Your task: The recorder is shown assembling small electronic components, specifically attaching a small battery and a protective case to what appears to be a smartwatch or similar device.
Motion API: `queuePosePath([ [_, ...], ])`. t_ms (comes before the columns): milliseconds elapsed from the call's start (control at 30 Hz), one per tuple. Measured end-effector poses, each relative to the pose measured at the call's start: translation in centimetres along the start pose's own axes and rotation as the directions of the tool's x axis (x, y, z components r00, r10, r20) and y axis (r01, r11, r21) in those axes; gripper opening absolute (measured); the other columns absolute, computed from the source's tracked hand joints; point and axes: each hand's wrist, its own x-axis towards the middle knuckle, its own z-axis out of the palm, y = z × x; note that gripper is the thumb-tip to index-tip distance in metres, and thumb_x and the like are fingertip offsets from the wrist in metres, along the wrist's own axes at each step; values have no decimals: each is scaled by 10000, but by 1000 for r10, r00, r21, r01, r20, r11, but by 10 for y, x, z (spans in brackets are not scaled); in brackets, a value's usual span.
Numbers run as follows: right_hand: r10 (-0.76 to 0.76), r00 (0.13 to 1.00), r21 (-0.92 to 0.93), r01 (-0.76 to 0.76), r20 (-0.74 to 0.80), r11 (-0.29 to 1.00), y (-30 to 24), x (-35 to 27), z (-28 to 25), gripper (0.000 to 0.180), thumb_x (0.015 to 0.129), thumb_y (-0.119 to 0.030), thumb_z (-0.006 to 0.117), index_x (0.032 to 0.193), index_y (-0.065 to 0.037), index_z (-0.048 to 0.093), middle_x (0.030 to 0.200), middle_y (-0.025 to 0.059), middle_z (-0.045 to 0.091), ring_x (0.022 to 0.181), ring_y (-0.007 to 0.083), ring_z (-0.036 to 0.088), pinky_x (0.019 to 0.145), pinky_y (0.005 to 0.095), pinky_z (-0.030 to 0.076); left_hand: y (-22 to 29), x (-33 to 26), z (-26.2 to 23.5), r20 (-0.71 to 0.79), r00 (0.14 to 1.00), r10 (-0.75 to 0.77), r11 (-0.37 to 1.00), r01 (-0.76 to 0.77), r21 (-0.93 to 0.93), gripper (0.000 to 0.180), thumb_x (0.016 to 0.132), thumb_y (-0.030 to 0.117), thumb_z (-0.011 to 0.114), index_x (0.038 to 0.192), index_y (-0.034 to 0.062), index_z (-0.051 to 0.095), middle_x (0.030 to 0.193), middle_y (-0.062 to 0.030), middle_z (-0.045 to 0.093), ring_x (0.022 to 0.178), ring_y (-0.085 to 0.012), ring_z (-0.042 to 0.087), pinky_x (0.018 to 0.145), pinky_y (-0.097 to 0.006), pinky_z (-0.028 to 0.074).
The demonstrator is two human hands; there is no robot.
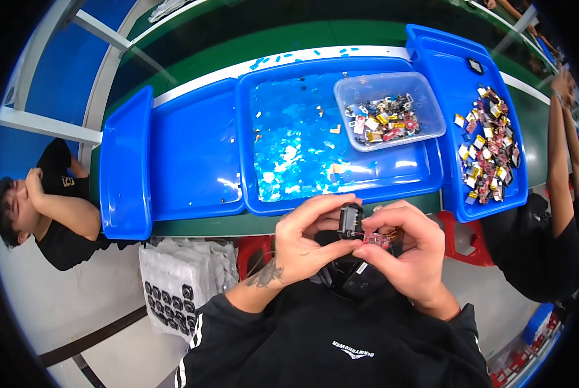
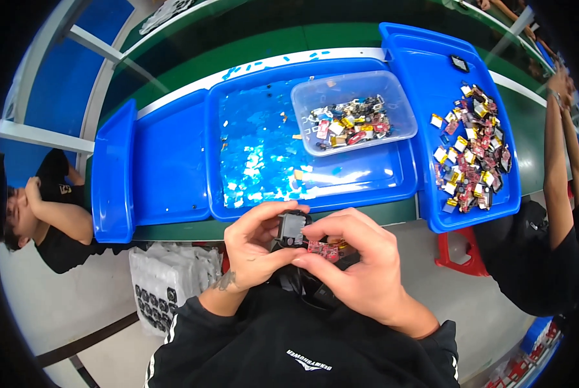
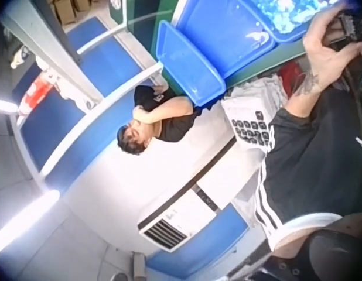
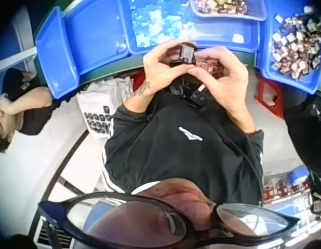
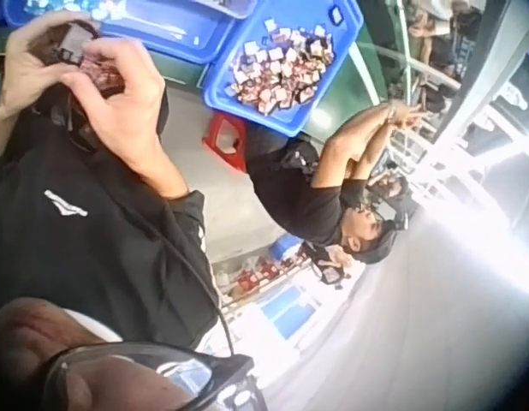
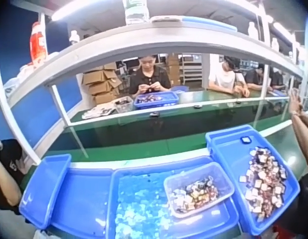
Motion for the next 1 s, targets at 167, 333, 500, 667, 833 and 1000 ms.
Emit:
queuePosePath([
  [167,-97,991,-148,111,94,983,-9,3,-2,285,671,-12,818,925,-12,688,867,99,650,742,203,648,635,280,521,-3,1,-4,44,992,120,990,-123,75,545,723,-42,787,1223,-38,570,1204,-162,583,1043,-223,641,882,-322,570],
  [333,-128,991,-129,123,-33,984,-13,0,6,238,659,28,809,869,-27,711,842,81,622,685,183,630,583,276,508,-6,2,-5,42,975,217,967,-221,130,533,722,-13,796,1206,-45,575,1178,-176,595,1035,-228,648,834,-314,589],
  [500,-110,994,-141,112,21,984,-12,0,5,222,675,26,800,873,-25,713,838,74,613,682,172,626,572,270,504,-8,-1,-5,39,974,223,967,-226,122,527,722,-19,791,1203,-42,577,1186,-178,592,1044,-236,646,846,-319,585],
  [667,-96,995,-139,98,27,985,-8,-1,7,214,688,21,791,883,-21,713,838,70,609,674,168,623,567,270,503,-5,-1,-6,53,971,233,954,-239,179,535,712,-14,796,1201,-44,581,1192,-179,598,1044,-232,645,849,-318,582],
  [833,6,996,-96,2,85,995,-10,0,4,221,657,23,806,855,-21,717,855,51,600,697,126,596,585,224,477,1,1,-10,122,952,279,876,-305,375,502,690,42,823,1150,-16,630,1114,-156,662,995,-244,666,781,-316,570],
  [1000,-33,997,-136,42,71,990,-10,-3,6,229,651,9,814,854,-24,713,852,55,603,702,131,601,591,233,485,9,5,-13,156,954,257,849,-299,436,510,667,67,844,1127,-13,641,1081,-153,678,979,-262,671,796,-330,552],
])
